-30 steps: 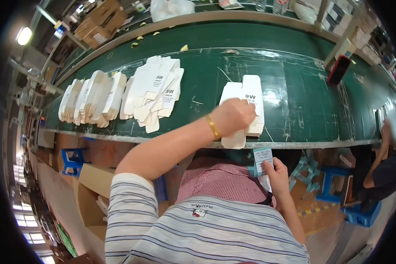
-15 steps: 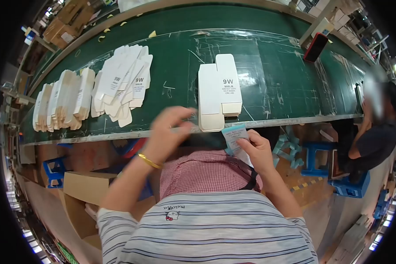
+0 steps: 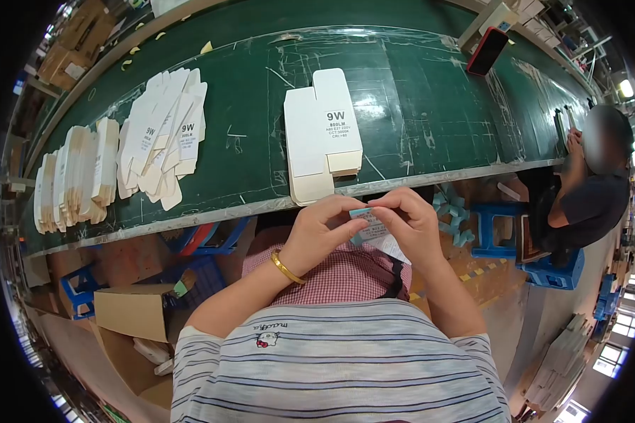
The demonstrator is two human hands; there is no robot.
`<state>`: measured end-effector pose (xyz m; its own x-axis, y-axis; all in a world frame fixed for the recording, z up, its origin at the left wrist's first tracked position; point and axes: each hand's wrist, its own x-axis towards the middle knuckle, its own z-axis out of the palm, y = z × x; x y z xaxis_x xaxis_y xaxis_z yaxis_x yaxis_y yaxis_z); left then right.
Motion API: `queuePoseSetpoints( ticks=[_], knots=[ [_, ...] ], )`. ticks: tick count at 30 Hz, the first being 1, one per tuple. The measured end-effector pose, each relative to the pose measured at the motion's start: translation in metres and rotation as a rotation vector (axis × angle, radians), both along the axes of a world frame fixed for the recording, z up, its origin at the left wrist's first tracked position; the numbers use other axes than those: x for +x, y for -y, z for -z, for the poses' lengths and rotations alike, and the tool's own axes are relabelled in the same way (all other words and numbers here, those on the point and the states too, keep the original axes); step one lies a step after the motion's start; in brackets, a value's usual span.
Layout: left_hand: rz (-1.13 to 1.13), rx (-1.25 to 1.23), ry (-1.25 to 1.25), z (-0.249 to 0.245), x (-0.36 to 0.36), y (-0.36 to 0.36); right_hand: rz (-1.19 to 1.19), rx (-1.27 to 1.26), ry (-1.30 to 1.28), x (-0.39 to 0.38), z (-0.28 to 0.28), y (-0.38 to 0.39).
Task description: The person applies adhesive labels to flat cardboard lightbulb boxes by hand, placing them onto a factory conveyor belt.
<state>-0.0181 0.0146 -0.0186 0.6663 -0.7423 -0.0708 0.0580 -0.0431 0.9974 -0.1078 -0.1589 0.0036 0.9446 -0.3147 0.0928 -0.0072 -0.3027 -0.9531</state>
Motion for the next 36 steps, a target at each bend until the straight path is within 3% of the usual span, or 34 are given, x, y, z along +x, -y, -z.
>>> queuePoseSetpoints(
  ticks=[5,8,11,14,16,19,24,26,31,36],
  knots=[
    [0.005,0.104,-0.031,-0.009,0.003,0.006,0.073,-0.018,0.058,0.007,0.007,-0.004],
    [0.003,0.121,0.077,-0.001,0.007,0.006,0.126,0.080,-0.029,0.011,0.007,-0.007],
    [-0.083,0.132,0.114,0.000,0.010,0.005,0.032,0.317,-0.123,0.012,0.009,-0.003],
    [-0.071,0.237,0.156,-0.006,0.019,0.001,-0.116,0.077,-0.027,0.017,0.015,0.012],
    [-0.070,0.173,0.178,-0.008,0.022,0.004,-0.082,0.079,0.021,0.021,0.016,0.010],
    [-0.112,-0.007,-0.030,-0.019,0.022,0.013,-0.002,0.166,-0.012,0.026,0.009,0.011],
    [-0.111,-0.107,-0.438,-0.020,0.026,0.016,0.052,0.024,0.094,0.031,0.005,0.004],
    [-0.111,-0.136,-0.483,-0.011,0.026,0.017,0.085,-0.050,0.160,0.034,0.004,0.000],
    [-0.182,-0.030,-0.288,-0.001,0.023,0.013,0.163,-0.213,0.149,0.039,-0.006,-0.010],
    [-0.227,-0.051,-0.132,-0.008,0.025,0.009,0.096,-0.008,0.131,0.040,0.003,-0.010]
  ],
)
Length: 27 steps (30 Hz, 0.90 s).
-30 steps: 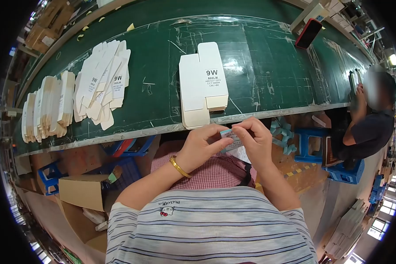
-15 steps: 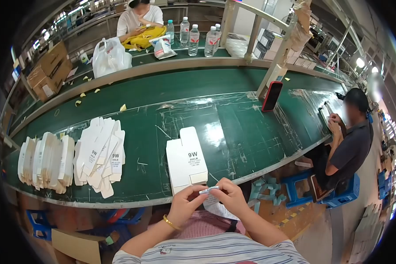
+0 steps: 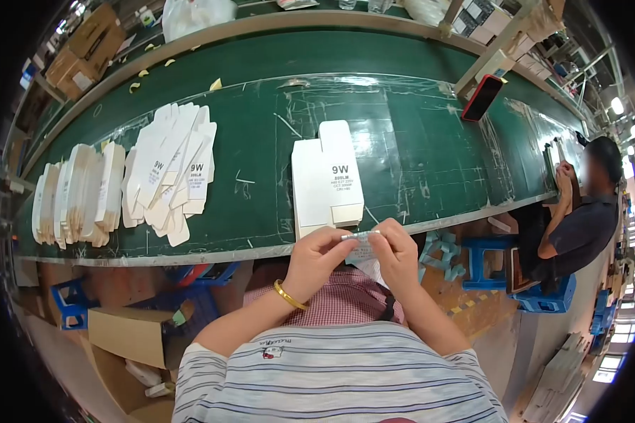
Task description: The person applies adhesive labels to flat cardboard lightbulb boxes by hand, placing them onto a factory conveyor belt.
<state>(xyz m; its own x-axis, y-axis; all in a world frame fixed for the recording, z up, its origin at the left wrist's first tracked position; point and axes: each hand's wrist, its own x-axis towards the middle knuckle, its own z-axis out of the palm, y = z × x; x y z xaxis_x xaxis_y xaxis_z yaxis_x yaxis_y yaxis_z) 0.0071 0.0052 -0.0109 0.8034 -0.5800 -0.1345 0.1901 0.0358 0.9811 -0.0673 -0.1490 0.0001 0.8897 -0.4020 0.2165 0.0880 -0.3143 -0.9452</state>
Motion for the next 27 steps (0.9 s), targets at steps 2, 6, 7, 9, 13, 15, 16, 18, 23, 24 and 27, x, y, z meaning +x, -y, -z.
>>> queuePoseSetpoints(
  ticks=[2,6,7,9,13,15,16,18,23,24,27],
  knots=[
    [-0.002,0.023,-0.011,-0.001,0.005,-0.004,-0.043,0.385,-0.116,-0.001,-0.006,-0.007],
    [0.058,-0.062,-0.176,-0.001,0.012,-0.009,-0.105,0.112,-0.116,-0.005,0.011,0.001],
    [0.071,-0.092,-0.229,-0.004,0.013,-0.009,-0.126,0.106,-0.081,-0.003,0.014,0.002],
    [0.066,-0.129,-0.310,-0.004,0.014,-0.007,-0.086,0.152,-0.063,0.000,0.010,-0.001],
    [0.022,-0.091,-0.206,0.001,0.013,-0.008,-0.066,0.450,-0.126,0.005,-0.006,-0.008],
    [0.028,-0.079,-0.119,0.003,0.012,-0.007,-0.138,0.325,-0.162,0.001,0.000,0.001],
    [0.034,-0.093,-0.112,0.003,0.011,-0.006,-0.119,0.273,-0.135,0.000,0.005,0.002],
    [0.045,-0.114,-0.137,0.001,0.008,-0.004,-0.083,0.162,-0.079,-0.004,0.011,0.003],
    [0.055,-0.102,-0.212,0.002,0.003,-0.006,-0.033,0.301,-0.057,-0.008,0.002,-0.005],
    [0.057,-0.091,-0.174,0.003,0.002,-0.006,-0.039,0.359,-0.085,-0.008,-0.002,-0.005],
    [0.068,-0.042,-0.093,0.003,-0.001,-0.006,-0.088,0.281,-0.068,-0.008,-0.001,0.001]
  ],
)
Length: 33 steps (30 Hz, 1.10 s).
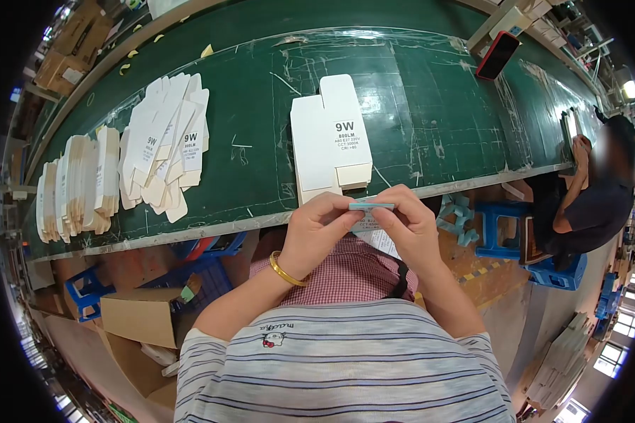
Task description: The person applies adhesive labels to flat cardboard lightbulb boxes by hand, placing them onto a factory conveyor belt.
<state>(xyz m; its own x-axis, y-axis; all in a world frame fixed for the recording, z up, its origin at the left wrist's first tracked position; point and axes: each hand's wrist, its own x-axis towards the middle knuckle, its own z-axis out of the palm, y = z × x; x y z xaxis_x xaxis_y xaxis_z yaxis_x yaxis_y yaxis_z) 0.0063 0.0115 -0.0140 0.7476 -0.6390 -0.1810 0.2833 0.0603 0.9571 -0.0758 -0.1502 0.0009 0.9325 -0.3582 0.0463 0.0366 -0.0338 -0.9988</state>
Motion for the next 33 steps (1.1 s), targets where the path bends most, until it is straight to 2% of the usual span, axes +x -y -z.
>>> queuePoseSetpoints(
  ticks=[1,6,13,16,19,20,27,29,33],
  knots=[
    [0.009,0.026,0.007,-0.002,-0.001,-0.001,-0.018,-0.066,0.028,-0.001,0.002,0.001],
    [0.017,0.044,0.141,-0.008,-0.005,0.000,-0.014,-0.036,0.094,-0.005,0.006,-0.001],
    [0.030,0.011,0.007,-0.009,-0.010,-0.003,0.012,-0.066,0.117,-0.008,0.011,-0.004],
    [0.019,-0.009,-0.008,-0.008,-0.013,-0.003,-0.043,-0.012,0.025,-0.009,0.010,0.002],
    [-0.037,-0.041,-0.092,-0.007,-0.011,-0.002,-0.021,0.177,-0.089,-0.007,0.000,-0.005],
    [-0.047,-0.053,-0.094,-0.007,-0.011,-0.002,0.000,0.209,-0.037,-0.004,-0.004,-0.008],
    [-0.066,-0.165,-0.163,-0.014,-0.005,0.003,-0.063,-0.044,-0.067,-0.003,0.013,0.002],
    [-0.013,-0.107,-0.161,-0.008,0.000,-0.001,-0.071,-0.147,-0.059,0.000,0.015,0.003],
    [0.002,-0.154,-0.196,0.004,0.009,-0.001,-0.034,-0.066,-0.119,0.008,0.010,-0.002]
  ],
)
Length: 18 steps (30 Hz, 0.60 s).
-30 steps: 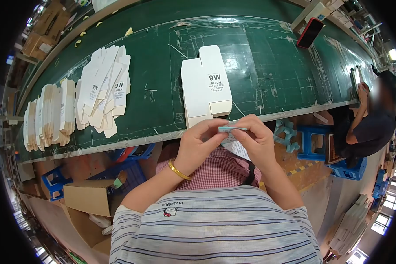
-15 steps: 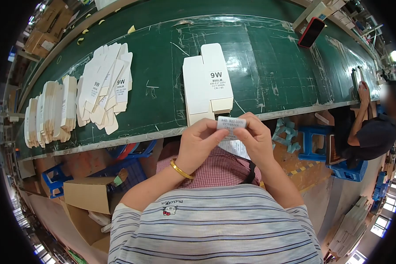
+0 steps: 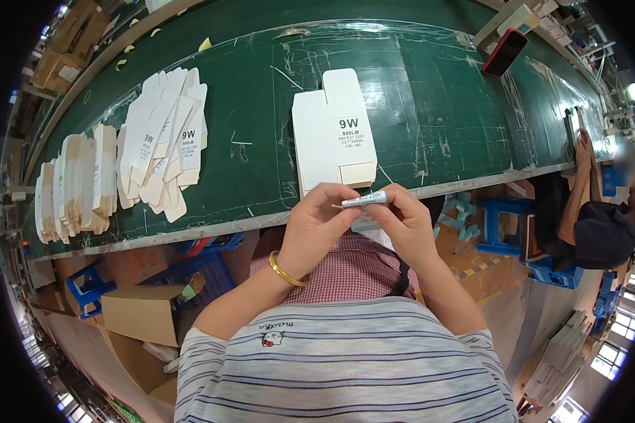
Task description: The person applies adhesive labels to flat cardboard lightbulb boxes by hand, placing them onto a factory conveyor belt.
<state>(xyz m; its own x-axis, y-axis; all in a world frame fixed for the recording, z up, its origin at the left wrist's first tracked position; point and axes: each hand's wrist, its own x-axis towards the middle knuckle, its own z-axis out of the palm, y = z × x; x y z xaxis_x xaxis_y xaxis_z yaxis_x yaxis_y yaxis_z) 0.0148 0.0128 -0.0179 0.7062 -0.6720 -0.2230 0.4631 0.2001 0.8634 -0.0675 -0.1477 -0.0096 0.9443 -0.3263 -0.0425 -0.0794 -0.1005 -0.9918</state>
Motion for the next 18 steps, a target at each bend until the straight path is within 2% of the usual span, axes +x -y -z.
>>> queuePoseSetpoints(
  ticks=[5,8,12,14,15,18],
  knots=[
    [-0.032,-0.025,-0.065,-0.004,0.013,0.005,0.018,-0.005,-0.065,0.007,0.004,0.000],
    [-0.023,-0.041,-0.074,-0.002,0.017,0.007,-0.017,-0.119,-0.085,0.009,0.007,0.003],
    [-0.074,-0.074,-0.029,0.005,0.017,0.012,0.033,-0.059,-0.141,0.009,0.009,0.003],
    [-0.054,-0.026,0.025,0.010,0.017,0.011,0.058,-0.008,-0.165,0.010,0.009,0.002],
    [-0.045,-0.004,0.052,0.012,0.018,0.010,0.108,0.109,-0.200,0.012,0.005,-0.003],
    [-0.029,0.159,0.332,0.017,0.021,0.008,0.094,0.110,-0.203,0.011,0.008,-0.001]
  ],
)
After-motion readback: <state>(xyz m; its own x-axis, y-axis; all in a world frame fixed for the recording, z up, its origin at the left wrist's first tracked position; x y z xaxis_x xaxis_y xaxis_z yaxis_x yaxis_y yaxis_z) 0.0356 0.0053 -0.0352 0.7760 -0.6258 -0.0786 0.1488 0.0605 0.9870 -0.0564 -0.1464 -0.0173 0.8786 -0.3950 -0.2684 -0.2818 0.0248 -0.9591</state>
